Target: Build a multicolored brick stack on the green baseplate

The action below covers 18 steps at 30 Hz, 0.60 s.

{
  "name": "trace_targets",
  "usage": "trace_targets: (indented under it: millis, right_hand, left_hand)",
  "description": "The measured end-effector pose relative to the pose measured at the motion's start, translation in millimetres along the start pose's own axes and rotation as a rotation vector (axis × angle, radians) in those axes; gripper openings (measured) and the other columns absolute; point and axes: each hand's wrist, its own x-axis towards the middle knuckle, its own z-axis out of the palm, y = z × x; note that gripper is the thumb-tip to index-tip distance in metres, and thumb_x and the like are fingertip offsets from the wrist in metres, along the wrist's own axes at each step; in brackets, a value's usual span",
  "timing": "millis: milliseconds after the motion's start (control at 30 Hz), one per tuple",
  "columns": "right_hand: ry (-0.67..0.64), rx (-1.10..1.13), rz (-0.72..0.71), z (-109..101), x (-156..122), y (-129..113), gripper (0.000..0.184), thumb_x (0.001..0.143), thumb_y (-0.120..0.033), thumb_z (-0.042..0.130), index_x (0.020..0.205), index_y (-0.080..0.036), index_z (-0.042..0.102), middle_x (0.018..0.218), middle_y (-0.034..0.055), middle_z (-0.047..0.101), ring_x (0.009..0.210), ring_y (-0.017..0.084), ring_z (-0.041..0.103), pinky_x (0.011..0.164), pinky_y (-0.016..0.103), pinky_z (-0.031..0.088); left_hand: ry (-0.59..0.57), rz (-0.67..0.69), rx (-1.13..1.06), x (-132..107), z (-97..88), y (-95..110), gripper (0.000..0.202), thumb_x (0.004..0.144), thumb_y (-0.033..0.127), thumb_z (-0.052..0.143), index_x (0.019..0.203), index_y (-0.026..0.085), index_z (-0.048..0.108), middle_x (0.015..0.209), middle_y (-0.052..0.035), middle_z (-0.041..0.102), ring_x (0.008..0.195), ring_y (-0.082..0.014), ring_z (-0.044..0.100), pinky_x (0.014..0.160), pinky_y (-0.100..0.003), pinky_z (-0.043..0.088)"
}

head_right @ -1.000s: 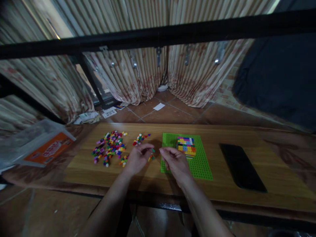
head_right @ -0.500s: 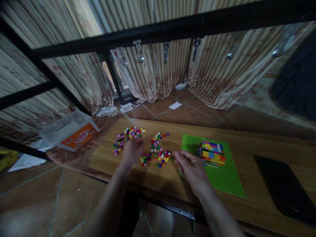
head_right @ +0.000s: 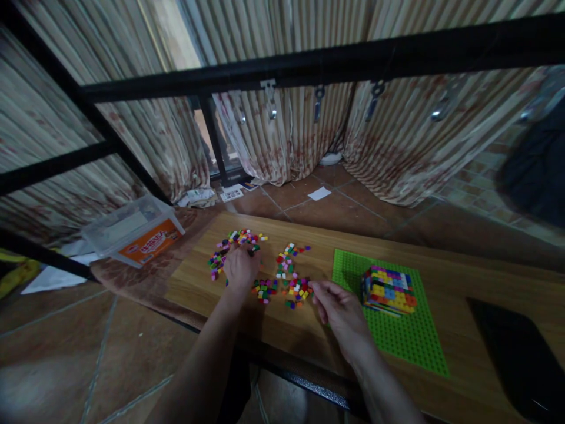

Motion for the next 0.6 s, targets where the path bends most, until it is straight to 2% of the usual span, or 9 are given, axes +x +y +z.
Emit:
trace_targets:
  millis: [133, 267, 433, 500, 600]
  right_hand:
    - [-0.007, 0.037, 0.009, 0, 0, 0, 0.038, 0.069, -0.054, 0.073, 0.083, -0.019, 0.072, 0.063, -0.0011, 0.057, 0.045, 0.007, 0.039, 0.040, 0.022, 0.028]
    - [-0.008, 0.065, 0.007, 0, -2, -3, 0.037, 0.068, -0.053, 0.074, 0.083, -0.019, 0.073, 0.063, -0.0012, 0.058, 0.046, 0.007, 0.038, 0.041, 0.022, 0.028]
    - [0.025, 0.099, -0.001, 0, -2, -7, 0.037, 0.067, -0.052, 0.075, 0.081, -0.018, 0.073, 0.064, -0.0007, 0.059, 0.045, 0.006, 0.038, 0.041, 0.022, 0.028]
    - [0.038, 0.162, 0.030, 0, -2, -9, 0.036, 0.063, -0.050, 0.078, 0.080, -0.018, 0.074, 0.067, -0.0003, 0.061, 0.047, 0.006, 0.039, 0.042, 0.021, 0.029]
    - [0.031, 0.293, 0.096, 0, -1, -13, 0.035, 0.059, -0.046, 0.082, 0.079, -0.018, 0.073, 0.072, 0.0003, 0.063, 0.051, 0.006, 0.044, 0.044, 0.020, 0.031]
  left_hand:
    - [0.024, -0.023, -0.018, 0, 8.1, 1, 0.027, 0.081, 0.022, 0.050, 0.097, 0.016, 0.071, 0.098, -0.0155, 0.066, 0.095, -0.0282, 0.062, 0.084, -0.038, 0.048]
    - [0.029, 0.022, 0.009, 2, 11.0, -1, 0.026, 0.082, 0.021, 0.049, 0.097, 0.015, 0.069, 0.096, -0.0152, 0.067, 0.096, -0.0284, 0.062, 0.086, -0.039, 0.048]
    - [0.052, 0.089, -0.047, -2, -6.6, 5, 0.024, 0.085, 0.021, 0.046, 0.093, 0.015, 0.067, 0.098, -0.0144, 0.066, 0.098, -0.0271, 0.062, 0.089, -0.037, 0.046]
    - [0.071, 0.176, -0.164, -10, -17.0, 11, 0.019, 0.085, 0.023, 0.050, 0.093, 0.017, 0.066, 0.103, -0.0120, 0.065, 0.100, -0.0251, 0.062, 0.090, -0.035, 0.047]
    - [0.019, 0.414, -0.368, -32, -26.8, 24, 0.014, 0.085, 0.025, 0.054, 0.094, 0.018, 0.063, 0.106, -0.0092, 0.063, 0.102, -0.0216, 0.061, 0.092, -0.032, 0.047]
